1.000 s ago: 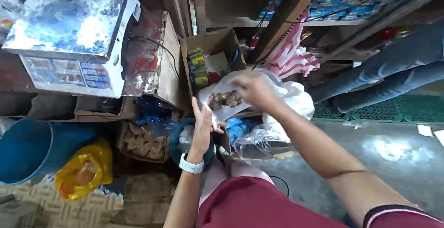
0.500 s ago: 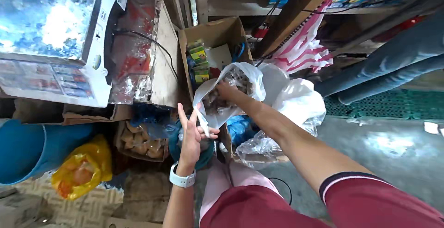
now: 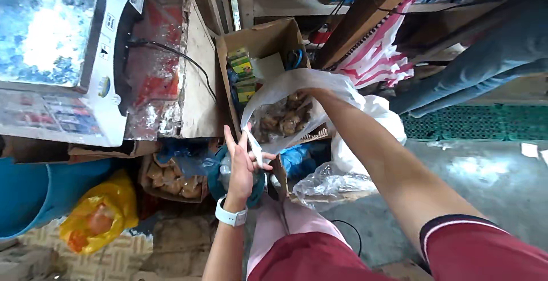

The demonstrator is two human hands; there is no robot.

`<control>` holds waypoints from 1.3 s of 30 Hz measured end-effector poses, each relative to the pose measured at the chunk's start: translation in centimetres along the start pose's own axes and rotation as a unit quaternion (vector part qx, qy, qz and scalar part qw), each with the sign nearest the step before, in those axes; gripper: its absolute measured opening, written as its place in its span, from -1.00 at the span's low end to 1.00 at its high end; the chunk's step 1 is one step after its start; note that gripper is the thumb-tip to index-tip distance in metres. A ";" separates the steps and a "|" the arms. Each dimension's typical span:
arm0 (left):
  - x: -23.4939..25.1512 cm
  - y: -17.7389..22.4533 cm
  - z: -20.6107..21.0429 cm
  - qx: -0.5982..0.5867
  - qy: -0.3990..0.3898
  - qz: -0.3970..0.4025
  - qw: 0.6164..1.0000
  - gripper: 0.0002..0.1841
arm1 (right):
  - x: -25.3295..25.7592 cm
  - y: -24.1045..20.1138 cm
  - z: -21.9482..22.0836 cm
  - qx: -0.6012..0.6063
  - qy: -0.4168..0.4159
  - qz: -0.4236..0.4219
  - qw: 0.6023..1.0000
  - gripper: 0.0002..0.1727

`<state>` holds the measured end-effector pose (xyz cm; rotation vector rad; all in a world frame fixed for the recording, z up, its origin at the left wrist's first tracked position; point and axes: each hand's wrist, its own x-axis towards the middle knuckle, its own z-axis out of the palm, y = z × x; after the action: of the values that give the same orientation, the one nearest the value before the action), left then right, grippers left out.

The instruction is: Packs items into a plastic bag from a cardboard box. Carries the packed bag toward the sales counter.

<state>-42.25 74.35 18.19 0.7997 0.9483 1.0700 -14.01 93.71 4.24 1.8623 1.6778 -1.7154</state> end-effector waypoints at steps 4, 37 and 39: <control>1.2 1.3 -1.3 0.027 0.014 0.032 0.999 0.27 | -4.7 -6.3 -0.8 0.131 0.027 0.075 0.988 -0.51; 0.2 -0.3 -0.3 -0.016 -0.016 0.001 1.000 0.28 | -3.5 -8.3 11.5 -0.333 0.044 -0.090 0.937 -0.70; 0.0 -0.3 -0.2 -0.011 -0.032 0.002 0.999 0.30 | -2.0 -9.8 13.0 -0.318 0.072 -0.083 0.942 -0.69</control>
<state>-42.29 74.32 17.84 0.8126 0.8805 1.0501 -28.93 87.33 6.59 1.5888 2.1557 -0.9042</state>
